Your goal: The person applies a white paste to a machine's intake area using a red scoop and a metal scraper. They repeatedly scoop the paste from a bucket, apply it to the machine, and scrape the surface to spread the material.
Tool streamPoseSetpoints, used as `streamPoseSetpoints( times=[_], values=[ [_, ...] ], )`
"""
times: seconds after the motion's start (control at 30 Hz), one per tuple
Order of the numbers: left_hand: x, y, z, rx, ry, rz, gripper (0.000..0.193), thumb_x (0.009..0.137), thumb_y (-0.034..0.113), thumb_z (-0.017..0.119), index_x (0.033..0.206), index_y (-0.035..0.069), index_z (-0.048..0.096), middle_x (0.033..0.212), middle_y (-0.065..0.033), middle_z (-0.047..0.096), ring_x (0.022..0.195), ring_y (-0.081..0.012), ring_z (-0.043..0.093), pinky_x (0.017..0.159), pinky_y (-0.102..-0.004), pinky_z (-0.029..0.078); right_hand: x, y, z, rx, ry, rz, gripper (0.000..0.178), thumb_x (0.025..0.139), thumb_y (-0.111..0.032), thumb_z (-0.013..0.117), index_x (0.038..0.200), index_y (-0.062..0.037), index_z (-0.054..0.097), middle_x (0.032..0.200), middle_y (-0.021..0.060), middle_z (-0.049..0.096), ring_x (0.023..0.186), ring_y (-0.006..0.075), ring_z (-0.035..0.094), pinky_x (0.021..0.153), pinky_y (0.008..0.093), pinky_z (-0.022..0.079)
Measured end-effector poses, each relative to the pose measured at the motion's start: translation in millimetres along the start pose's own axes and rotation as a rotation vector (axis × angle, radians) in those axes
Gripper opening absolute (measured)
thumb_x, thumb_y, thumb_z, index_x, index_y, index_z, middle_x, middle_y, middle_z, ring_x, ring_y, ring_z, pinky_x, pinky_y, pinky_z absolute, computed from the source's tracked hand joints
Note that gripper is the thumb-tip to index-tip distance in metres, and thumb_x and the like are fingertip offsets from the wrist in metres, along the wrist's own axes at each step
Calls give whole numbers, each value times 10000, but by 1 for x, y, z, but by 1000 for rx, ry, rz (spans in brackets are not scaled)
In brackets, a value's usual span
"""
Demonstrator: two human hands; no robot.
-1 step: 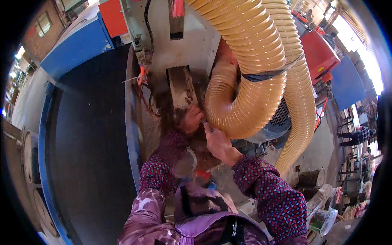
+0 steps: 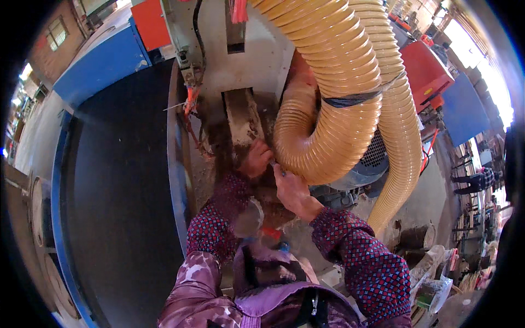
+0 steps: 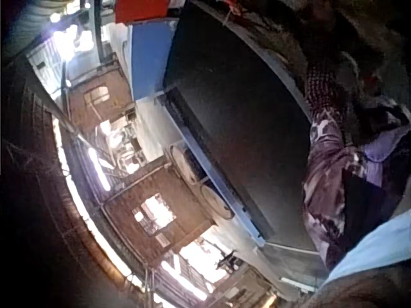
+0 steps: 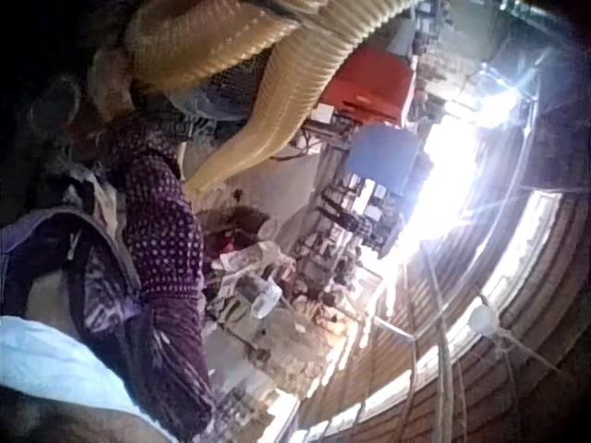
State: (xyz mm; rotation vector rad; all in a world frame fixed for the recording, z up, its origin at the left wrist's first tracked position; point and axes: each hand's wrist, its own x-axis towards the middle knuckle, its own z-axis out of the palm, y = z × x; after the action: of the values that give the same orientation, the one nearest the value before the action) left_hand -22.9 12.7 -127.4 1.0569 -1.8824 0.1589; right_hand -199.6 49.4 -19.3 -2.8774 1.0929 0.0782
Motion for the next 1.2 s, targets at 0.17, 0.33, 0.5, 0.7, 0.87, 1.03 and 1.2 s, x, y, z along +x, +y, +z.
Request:
streamPoseSetpoints(
  times=[0.17,0.33,0.5,0.7,0.87,1.03,1.2],
  values=[
    [0,-4,-8,30,-58,50,172,619,21,555,788,45,537,797,-117,462,826,-317,463,805,-414,368,-2,-8,2,11,-1,12,530,785,-82,496,1279,49,356,951,275,580,860,391,599,760,453,492],
    [-14,-5,-2,-19,-6,-6,209,599,19,585,798,45,529,789,-115,459,819,-317,475,838,-432,369,-7,-15,-4,-125,89,-16,531,728,-87,551,1238,-1,433,913,202,573,851,339,587,721,434,478],
    [-17,-4,3,36,21,109,206,602,34,590,799,56,534,804,-103,469,851,-315,482,822,-443,382,-11,-10,26,77,124,93,556,755,-69,495,1297,-61,374,830,218,568,685,370,602,604,451,505],
    [-17,0,-3,109,-37,69,211,625,31,582,831,57,549,808,-102,480,840,-299,485,835,-447,376,-6,-7,36,168,111,110,553,748,-64,491,1288,-9,391,876,214,576,785,391,604,661,459,501],
    [20,3,-17,50,-54,-67,260,629,32,569,889,43,571,824,-115,502,850,-309,482,789,-429,394,2,23,25,-679,427,-262,396,741,-62,496,1131,-9,542,876,240,584,804,396,590,696,454,476],
    [47,22,-38,-109,130,-236,126,752,33,540,878,28,532,802,-156,518,808,-360,507,695,-440,426,54,1,-158,119,-274,-299,288,696,-39,514,964,5,610,855,253,600,816,366,597,676,431,466],
    [65,19,-18,-118,75,-328,166,768,50,551,931,31,531,865,-161,530,833,-365,507,710,-437,426,100,65,-121,136,-166,-443,154,684,-51,489,733,14,620,663,198,588,588,337,582,536,389,449]
  ],
)
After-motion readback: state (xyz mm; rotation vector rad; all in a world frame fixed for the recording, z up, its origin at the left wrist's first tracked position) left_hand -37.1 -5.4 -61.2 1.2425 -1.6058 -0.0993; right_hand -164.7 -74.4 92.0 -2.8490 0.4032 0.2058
